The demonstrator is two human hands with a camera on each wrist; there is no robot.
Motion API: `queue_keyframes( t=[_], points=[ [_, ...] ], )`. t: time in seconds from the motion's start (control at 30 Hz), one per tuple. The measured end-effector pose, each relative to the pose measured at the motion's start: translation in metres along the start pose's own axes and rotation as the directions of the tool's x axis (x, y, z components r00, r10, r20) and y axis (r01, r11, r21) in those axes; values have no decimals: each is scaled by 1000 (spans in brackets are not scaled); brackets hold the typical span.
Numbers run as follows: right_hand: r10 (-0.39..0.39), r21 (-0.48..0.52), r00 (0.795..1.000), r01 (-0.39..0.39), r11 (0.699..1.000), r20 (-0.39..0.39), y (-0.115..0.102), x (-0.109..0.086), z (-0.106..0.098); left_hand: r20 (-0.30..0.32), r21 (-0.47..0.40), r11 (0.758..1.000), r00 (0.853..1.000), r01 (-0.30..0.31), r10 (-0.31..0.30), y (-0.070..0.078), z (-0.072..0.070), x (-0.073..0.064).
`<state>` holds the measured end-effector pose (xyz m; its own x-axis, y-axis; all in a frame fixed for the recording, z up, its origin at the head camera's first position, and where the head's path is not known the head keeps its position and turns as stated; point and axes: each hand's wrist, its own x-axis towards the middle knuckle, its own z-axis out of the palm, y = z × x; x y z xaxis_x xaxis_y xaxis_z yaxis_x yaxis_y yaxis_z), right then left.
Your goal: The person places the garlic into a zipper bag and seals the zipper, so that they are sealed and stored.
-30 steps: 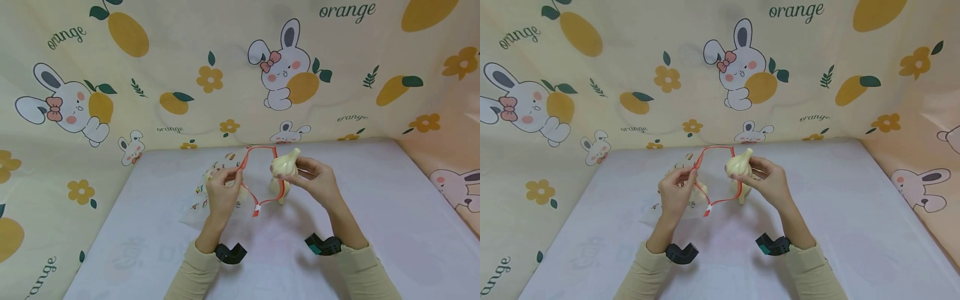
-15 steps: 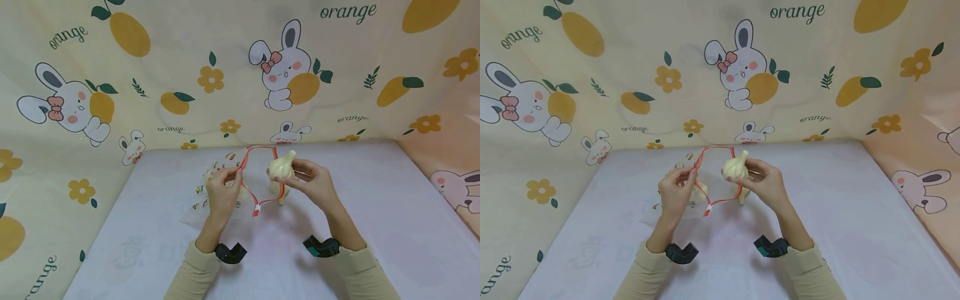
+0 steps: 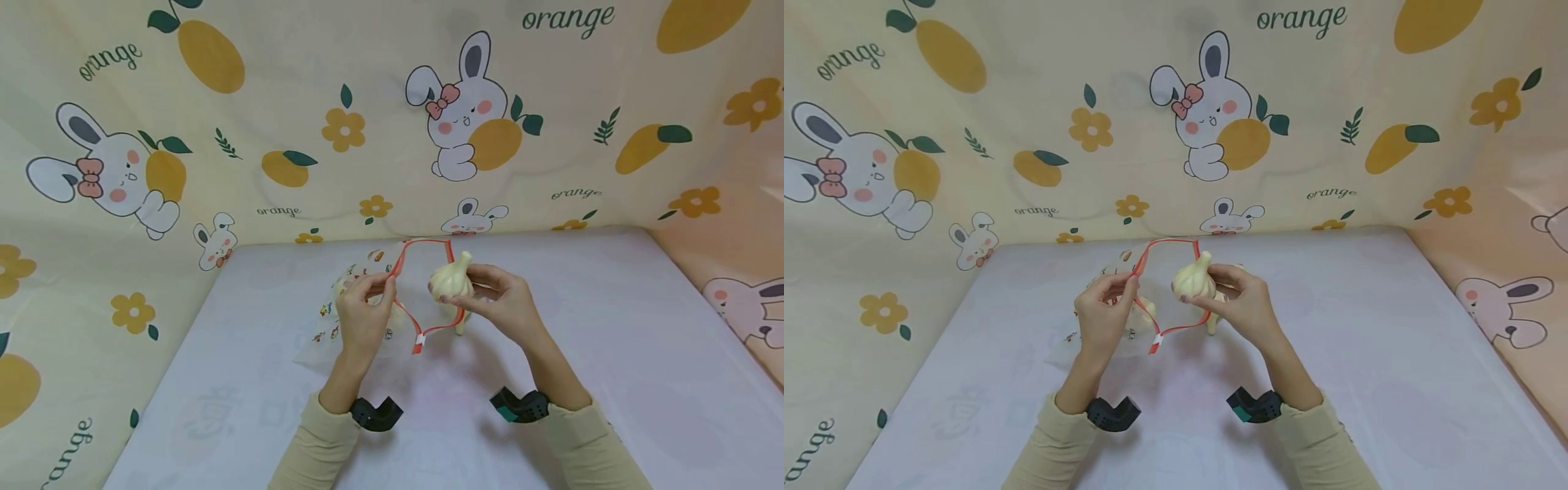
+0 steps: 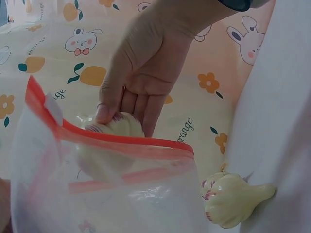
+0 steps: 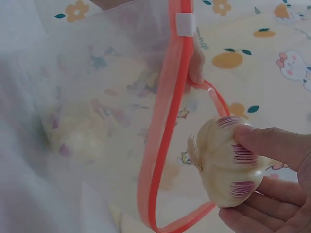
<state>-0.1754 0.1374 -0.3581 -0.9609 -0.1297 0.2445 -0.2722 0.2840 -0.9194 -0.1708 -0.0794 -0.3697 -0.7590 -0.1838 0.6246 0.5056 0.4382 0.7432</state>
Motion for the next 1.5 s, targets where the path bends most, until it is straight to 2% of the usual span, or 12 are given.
queue_keyframes(
  t=[0.33, 0.57, 0.73, 1.17, 1.5],
  points=[
    [-23, 1, 1000, 23, 1000, 8, 9, 3, 5, 3, -3, 1000, 1000, -8, 8, 0, 0, -1],
    [-11, 4, 1000, 11, 1000, 26, 10, 3, 10, 2, -6, 1000, 1000, -15, 15, -1, 0, -1],
    [-10, -53, 1000, 11, 999, 24, 13, 4, 11, -6, -7, 1000, 1000, -31, 31, 0, 0, 0],
    [28, -69, 999, -31, 997, -46, 25, 12, -9, -14, 3, 1000, 1000, -21, 21, -1, -3, 2],
    [98, -119, 992, -107, 987, -78, 38, 17, -21, -39, 3, 1000, 999, -31, 31, -1, -4, 3]
  ],
)
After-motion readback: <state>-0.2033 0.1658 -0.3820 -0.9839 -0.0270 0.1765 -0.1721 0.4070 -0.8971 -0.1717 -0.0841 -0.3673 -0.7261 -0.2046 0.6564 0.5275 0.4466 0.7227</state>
